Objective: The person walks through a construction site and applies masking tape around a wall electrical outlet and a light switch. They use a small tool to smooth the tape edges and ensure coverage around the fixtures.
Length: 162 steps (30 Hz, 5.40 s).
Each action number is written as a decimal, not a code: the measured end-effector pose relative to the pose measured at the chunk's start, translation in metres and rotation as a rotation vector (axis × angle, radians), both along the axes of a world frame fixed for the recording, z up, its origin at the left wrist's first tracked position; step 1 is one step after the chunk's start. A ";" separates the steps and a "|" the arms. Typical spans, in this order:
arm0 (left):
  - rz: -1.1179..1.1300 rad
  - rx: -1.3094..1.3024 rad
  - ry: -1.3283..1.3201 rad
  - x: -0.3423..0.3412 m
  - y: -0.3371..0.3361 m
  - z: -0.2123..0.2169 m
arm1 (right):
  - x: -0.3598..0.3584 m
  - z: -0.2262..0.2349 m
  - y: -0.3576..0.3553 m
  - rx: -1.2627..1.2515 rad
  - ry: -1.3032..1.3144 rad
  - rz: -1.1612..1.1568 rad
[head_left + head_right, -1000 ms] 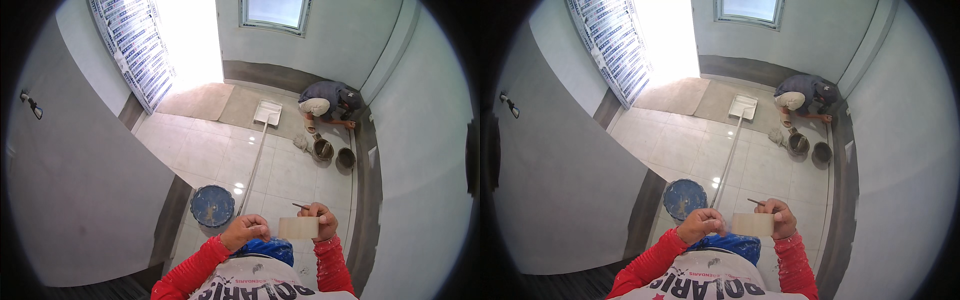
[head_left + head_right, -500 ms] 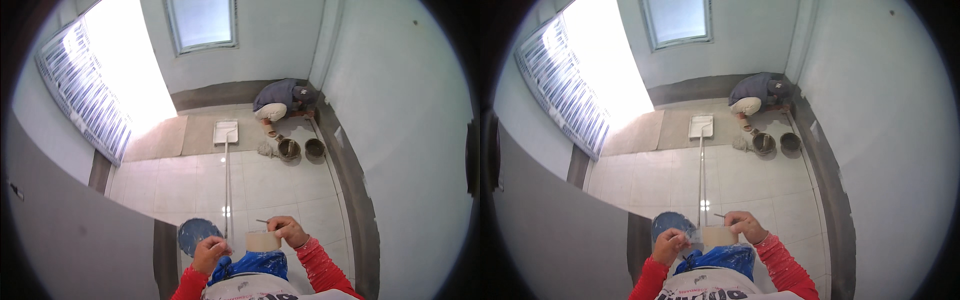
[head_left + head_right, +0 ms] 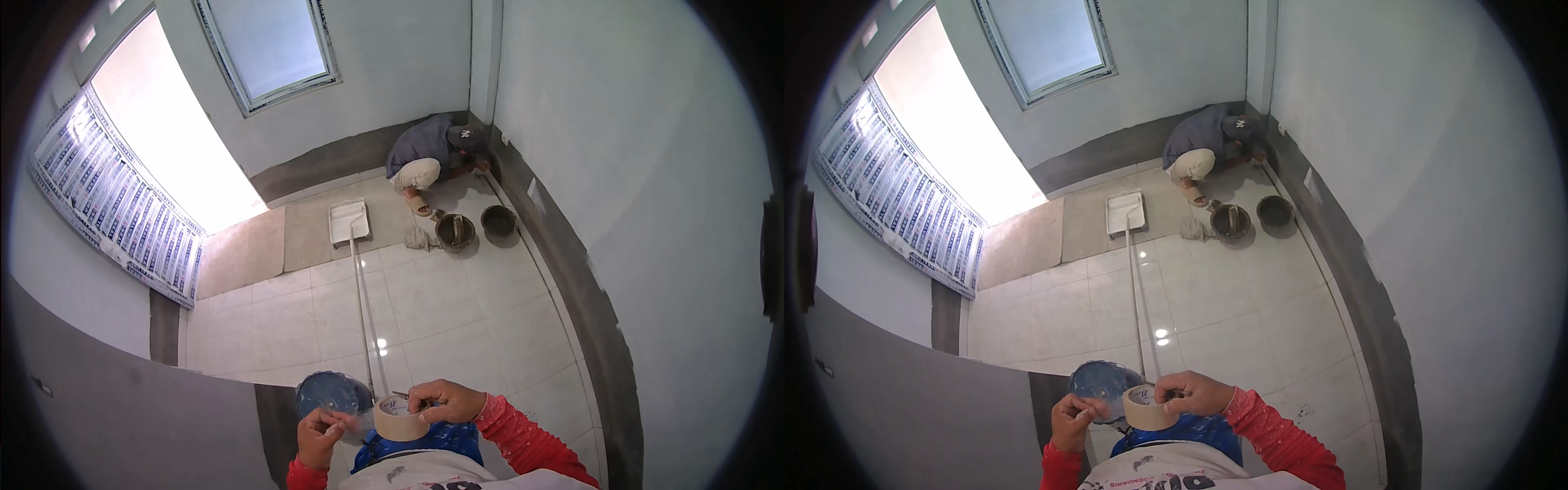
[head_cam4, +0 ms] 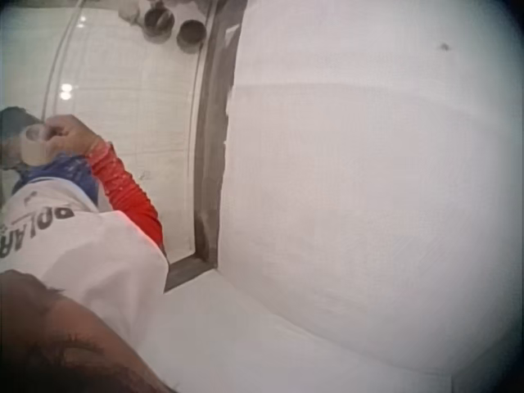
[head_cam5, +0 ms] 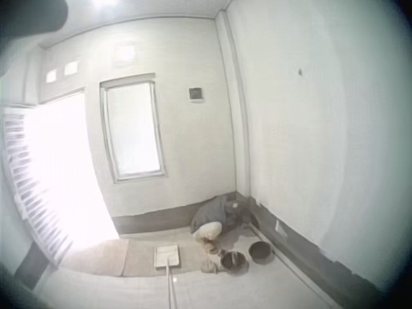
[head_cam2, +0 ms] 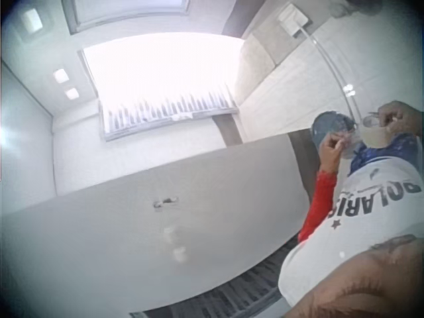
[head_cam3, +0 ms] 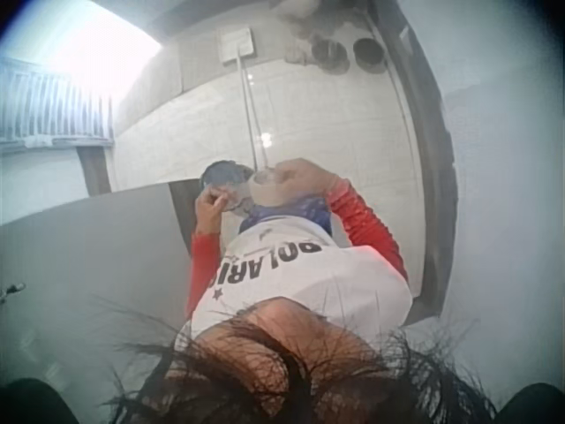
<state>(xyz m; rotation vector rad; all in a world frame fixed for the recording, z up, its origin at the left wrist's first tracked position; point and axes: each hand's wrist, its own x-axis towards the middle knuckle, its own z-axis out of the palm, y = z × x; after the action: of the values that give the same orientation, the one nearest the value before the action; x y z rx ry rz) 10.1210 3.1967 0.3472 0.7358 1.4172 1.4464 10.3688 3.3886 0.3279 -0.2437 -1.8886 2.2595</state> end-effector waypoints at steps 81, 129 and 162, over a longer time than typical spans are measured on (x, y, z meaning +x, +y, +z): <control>1.461 0.415 0.404 -0.007 -0.470 0.156 | -0.376 0.201 -0.404 1.108 1.128 0.155; 1.586 1.100 -0.027 -0.223 -0.417 0.300 | -0.445 0.586 -0.566 2.193 1.753 -0.121; 1.130 1.206 -0.592 -0.209 -0.428 0.314 | -0.436 0.583 -0.582 2.393 1.440 -0.186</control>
<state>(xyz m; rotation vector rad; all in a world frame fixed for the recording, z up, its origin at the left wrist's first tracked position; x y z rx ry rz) 9.9120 2.7686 0.6609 0.0073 0.2622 3.1281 9.9332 2.8063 0.9110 1.0076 -1.7181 -0.9139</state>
